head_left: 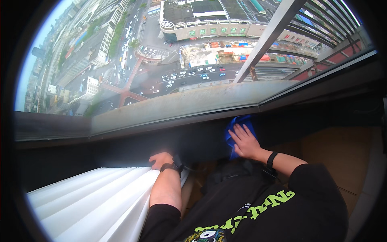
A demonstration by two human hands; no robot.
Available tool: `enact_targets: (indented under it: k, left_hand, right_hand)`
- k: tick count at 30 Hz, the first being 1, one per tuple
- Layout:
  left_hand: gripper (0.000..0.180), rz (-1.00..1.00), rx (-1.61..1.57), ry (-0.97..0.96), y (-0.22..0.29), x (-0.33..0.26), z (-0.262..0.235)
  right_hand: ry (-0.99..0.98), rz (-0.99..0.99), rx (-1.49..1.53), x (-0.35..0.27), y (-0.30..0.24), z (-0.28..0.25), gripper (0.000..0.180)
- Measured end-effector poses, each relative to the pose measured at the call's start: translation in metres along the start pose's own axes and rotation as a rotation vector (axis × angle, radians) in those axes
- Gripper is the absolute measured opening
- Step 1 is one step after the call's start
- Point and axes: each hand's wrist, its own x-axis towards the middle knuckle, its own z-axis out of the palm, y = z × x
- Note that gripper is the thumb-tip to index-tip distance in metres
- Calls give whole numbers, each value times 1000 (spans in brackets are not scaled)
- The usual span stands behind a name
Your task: Using a blue cloth to wipe down the window sill and ledge in a hotel room.
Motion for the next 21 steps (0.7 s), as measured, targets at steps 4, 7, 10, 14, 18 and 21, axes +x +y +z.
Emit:
enact_targets:
  k: [4,7,10,14,18,21]
  left_hand:
    - [46,2,53,-103,10,16,-17]
    - [47,-80,-90,-127,31,1,-46]
    - [46,-96,-150,-57,31,14,-47]
    - [46,-34,-142,112,15,71,-25]
    - [47,-71,-174,65,39,38,-47]
    - [51,-43,-194,47,29,62,-46]
  right_hand:
    - [-37,-273,66,40,-43,10,63]
    - [-73,-434,114,65,-67,20,61]
    - [-96,-594,155,92,-95,33,60]
    - [-72,-706,225,115,-139,50,59]
    - [-121,-736,273,114,-127,54,53]
    - [-139,-751,317,105,-117,48,46]
